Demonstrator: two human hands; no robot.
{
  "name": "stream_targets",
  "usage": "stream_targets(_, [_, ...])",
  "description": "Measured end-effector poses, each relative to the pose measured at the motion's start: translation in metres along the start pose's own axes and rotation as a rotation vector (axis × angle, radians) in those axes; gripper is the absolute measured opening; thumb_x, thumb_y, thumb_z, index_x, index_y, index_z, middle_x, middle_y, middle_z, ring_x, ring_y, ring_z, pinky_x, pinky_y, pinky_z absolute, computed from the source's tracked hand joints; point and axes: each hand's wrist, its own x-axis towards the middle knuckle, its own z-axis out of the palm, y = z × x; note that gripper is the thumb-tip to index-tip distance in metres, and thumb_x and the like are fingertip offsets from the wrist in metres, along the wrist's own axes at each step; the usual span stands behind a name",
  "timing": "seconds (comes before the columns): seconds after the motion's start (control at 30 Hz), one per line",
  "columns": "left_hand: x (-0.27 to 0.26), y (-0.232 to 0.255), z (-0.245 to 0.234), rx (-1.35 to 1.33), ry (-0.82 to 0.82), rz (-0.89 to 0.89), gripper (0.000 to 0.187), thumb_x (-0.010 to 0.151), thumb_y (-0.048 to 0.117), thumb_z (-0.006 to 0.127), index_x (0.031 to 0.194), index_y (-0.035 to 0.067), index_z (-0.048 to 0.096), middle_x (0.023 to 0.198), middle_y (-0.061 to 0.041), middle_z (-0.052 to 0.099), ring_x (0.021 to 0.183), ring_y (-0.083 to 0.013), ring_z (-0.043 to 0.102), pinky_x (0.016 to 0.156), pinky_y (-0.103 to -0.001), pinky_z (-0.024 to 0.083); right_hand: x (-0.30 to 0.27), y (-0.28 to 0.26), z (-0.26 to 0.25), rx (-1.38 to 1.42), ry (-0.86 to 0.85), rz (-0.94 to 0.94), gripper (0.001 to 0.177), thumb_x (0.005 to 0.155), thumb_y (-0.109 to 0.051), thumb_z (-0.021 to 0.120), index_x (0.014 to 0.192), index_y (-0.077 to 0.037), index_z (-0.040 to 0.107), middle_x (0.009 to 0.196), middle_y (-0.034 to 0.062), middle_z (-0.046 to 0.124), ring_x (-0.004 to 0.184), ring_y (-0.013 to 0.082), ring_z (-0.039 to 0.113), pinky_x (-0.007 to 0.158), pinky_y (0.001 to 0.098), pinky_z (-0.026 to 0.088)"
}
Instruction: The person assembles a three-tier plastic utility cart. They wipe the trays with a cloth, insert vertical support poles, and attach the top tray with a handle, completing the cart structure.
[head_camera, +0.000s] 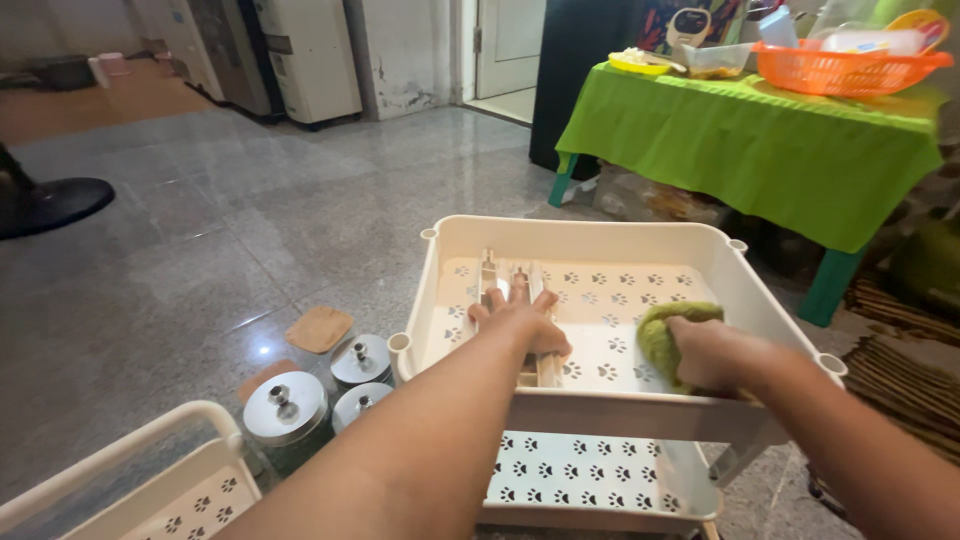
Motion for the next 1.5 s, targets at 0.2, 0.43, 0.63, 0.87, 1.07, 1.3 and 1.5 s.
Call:
stream_targets(0.2, [0.002, -0.003, 0.002, -0.006, 0.007, 0.003, 0.097, 0.074, 0.046, 0.075, 0.159, 0.047, 0.029, 0.175, -0.005, -0.007, 0.159, -0.0412, -0.003, 0.121, -0.069, 0.01, -0.058, -0.054, -0.02, 0.209, 0.065, -0.196, 0.07, 0.079, -0.011, 0.069, 0.146, -0.015, 0.05, 0.124, 0.0191, 0.07, 0.113, 0.0305, 0.071, 0.097, 0.0378, 0.055])
stream_targets(0.43, [0.006, -0.003, 0.004, -0.006, 0.011, -0.003, 0.095, 0.074, 0.045, 0.072, 0.159, 0.046, 0.029, 0.175, -0.004, -0.007, 0.158, -0.0421, -0.001, 0.121, -0.068, 0.011, -0.073, -0.059, -0.028, 1.291, 0.103, 0.004, 0.058, 0.08, 0.005, 0.062, 0.136, -0.011, 0.062, 0.109, 0.0166, 0.073, 0.092, 0.0294, 0.072, 0.077, 0.0398, 0.061])
stream_targets(0.63, [0.002, 0.014, 0.01, 0.007, 0.067, 0.117, 0.1, 0.068, 0.047, 0.076, 0.158, 0.042, 0.034, 0.174, -0.009, -0.001, 0.157, -0.0467, 0.003, 0.12, -0.069, 0.013, -0.07, 0.0, -0.013, 1.743, 0.675, 0.019, 0.034, 0.089, -0.003, 0.052, 0.121, -0.001, 0.063, 0.1, 0.0121, 0.067, 0.088, 0.0254, 0.067, 0.075, 0.0382, 0.058])
stream_targets(0.87, [0.009, 0.067, 0.021, 0.028, 0.049, 0.159, 0.097, 0.073, 0.05, 0.072, 0.16, 0.039, 0.031, 0.174, -0.012, 0.0, 0.154, -0.0518, 0.006, 0.116, -0.073, 0.017, -0.056, 0.033, 0.012, 1.839, 0.93, 0.013, 0.034, 0.086, -0.001, 0.052, 0.118, -0.001, 0.063, 0.1, 0.0065, 0.066, 0.084, 0.0153, 0.064, 0.076, 0.0308, 0.055])
stream_targets(1.07, [0.017, 0.098, 0.034, 0.006, 0.052, 0.208, 0.089, 0.078, 0.041, 0.069, 0.159, 0.038, 0.032, 0.174, -0.009, -0.001, 0.154, -0.0505, 0.008, 0.114, -0.073, 0.021, -0.056, 0.026, 0.012, 1.764, 0.941, -0.029, 0.034, 0.087, -0.003, 0.053, 0.119, -0.001, 0.065, 0.101, 0.0056, 0.067, 0.086, 0.0158, 0.064, 0.077, 0.0296, 0.054])
stream_targets(1.3, [0.03, 0.125, 0.043, -0.025, 0.024, 0.247, 0.084, 0.086, 0.02, 0.062, 0.159, 0.04, 0.026, 0.174, -0.006, -0.005, 0.154, -0.0486, 0.008, 0.115, -0.072, 0.023, -0.061, 0.022, 0.006, 1.761, 0.943, -0.01, 0.037, 0.087, -0.003, 0.053, 0.122, -0.001, 0.064, 0.103, 0.007, 0.067, 0.088, 0.016, 0.063, 0.079, 0.0305, 0.054])
stream_targets(1.5, [0.019, 0.117, 0.033, -0.121, 0.05, 0.306, 0.082, 0.087, 0.015, 0.057, 0.158, 0.041, 0.026, 0.172, -0.002, 0.008, 0.156, -0.0382, 0.012, 0.111, -0.074, 0.029, -0.06, 0.021, 0.004, 1.837, 0.871, 0.032, 0.035, 0.086, -0.003, 0.051, 0.118, -0.002, 0.064, 0.103, 0.0085, 0.066, 0.091, 0.0198, 0.064, 0.081, 0.0348, 0.055])
